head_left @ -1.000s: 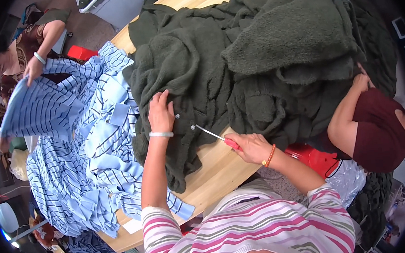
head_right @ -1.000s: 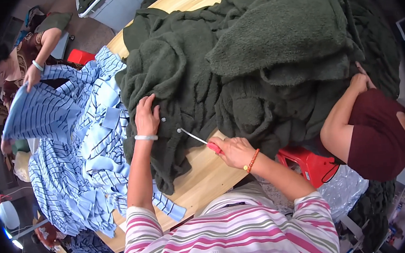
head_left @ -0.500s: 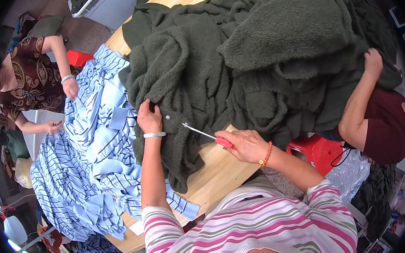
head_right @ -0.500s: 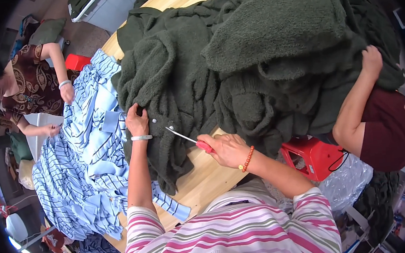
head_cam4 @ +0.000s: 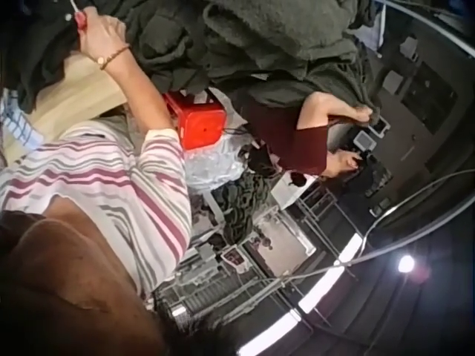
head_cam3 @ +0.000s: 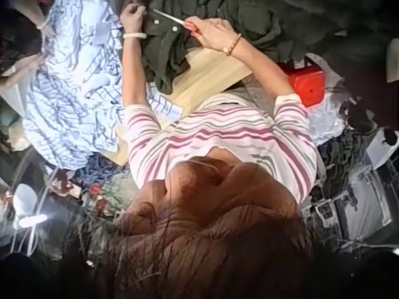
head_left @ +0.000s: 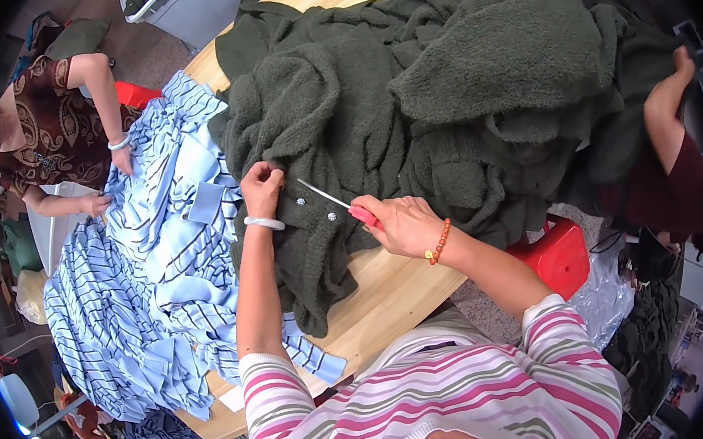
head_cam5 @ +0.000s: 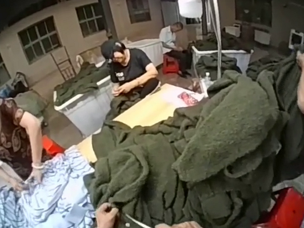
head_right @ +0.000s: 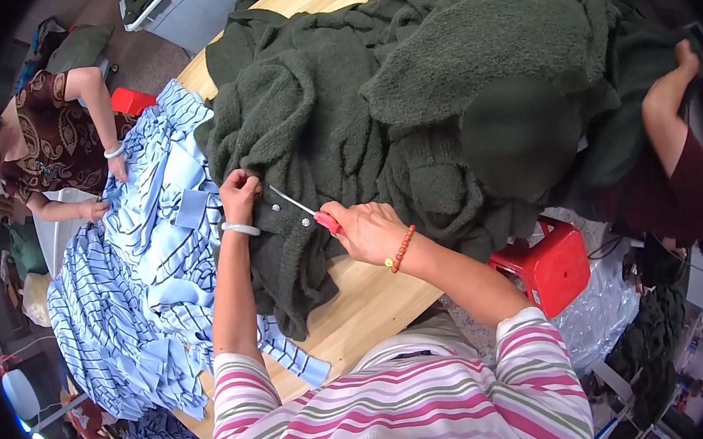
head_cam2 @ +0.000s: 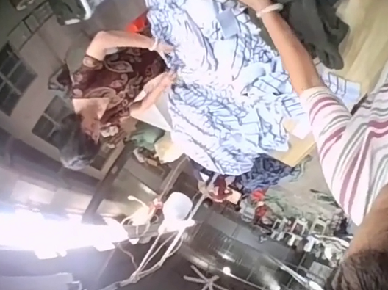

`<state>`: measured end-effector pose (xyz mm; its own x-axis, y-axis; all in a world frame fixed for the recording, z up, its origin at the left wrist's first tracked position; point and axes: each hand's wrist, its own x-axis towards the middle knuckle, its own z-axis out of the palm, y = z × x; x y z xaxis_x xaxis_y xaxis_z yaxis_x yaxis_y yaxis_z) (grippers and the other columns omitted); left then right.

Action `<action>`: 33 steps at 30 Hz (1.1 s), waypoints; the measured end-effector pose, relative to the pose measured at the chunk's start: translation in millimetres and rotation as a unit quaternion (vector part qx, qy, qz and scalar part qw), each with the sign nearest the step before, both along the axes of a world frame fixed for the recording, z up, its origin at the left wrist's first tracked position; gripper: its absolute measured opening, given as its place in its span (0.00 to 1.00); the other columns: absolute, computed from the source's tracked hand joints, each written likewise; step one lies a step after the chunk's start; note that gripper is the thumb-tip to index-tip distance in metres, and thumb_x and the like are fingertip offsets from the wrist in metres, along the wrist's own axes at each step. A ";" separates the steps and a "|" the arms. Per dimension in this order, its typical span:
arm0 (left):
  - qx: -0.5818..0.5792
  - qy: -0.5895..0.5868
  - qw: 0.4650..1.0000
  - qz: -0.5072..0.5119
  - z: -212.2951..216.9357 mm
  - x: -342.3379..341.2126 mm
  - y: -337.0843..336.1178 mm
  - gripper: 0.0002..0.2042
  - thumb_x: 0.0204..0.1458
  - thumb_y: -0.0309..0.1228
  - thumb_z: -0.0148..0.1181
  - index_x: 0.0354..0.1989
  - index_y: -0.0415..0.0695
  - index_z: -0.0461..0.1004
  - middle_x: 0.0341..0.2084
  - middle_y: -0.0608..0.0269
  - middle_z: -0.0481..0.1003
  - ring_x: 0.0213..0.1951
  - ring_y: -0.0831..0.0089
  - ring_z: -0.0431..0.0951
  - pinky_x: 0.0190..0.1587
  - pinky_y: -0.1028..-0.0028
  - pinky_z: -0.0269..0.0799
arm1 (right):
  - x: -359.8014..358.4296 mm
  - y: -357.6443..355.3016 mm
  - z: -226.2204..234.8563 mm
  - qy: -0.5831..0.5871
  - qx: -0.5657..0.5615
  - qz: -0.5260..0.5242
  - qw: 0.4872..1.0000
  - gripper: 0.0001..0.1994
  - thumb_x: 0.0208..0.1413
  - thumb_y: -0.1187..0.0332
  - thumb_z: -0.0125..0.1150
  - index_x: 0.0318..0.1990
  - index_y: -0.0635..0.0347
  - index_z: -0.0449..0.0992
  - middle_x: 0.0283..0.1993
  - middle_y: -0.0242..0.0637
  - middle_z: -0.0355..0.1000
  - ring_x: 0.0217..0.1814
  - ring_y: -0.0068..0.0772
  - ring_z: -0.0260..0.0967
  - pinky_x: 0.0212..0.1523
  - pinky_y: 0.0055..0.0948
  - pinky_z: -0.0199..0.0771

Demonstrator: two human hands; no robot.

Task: Trimming loose threads from finished garments using scissors and then folding them.

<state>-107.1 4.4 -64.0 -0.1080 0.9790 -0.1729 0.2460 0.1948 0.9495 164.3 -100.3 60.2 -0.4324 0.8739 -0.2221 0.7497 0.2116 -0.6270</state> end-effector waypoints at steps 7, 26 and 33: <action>-0.050 -0.329 0.943 0.018 7.1 1.3 -17.3 0.05 0.49 0.17 0.57 0.33 0.37 0.76 0.27 0.62 0.77 0.27 0.77 0.76 0.31 0.82 0.71 | -14.5 1.9 5.3 -0.056 -0.024 0.004 0.998 0.14 0.55 0.64 0.54 0.48 0.53 0.67 0.28 0.50 0.74 0.34 0.56 0.73 0.37 0.49 0.71; 0.031 0.261 0.964 -0.050 36.0 21.0 -48.4 0.12 0.39 0.28 0.63 0.34 0.38 0.74 0.24 0.56 0.76 0.26 0.66 0.77 0.34 0.68 0.72 | 6.4 -16.9 -1.8 -0.008 -0.015 0.008 1.000 0.13 0.54 0.66 0.55 0.47 0.55 0.66 0.29 0.50 0.74 0.33 0.55 0.73 0.35 0.49 0.71; 0.008 0.196 0.973 -0.123 17.8 16.5 -33.9 0.10 0.39 0.27 0.61 0.30 0.35 0.75 0.20 0.60 0.74 0.24 0.72 0.74 0.31 0.73 0.69 | 1.3 -19.9 1.7 -0.061 -0.038 0.025 0.997 0.11 0.54 0.65 0.54 0.42 0.59 0.67 0.29 0.51 0.74 0.35 0.56 0.73 0.36 0.49 0.71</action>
<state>-90.5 -29.5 -46.2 0.0751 0.9857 -0.1508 0.6266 0.0711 0.7761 165.6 -120.2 62.0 -0.4400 0.8312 -0.3399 0.8114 0.2058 -0.5471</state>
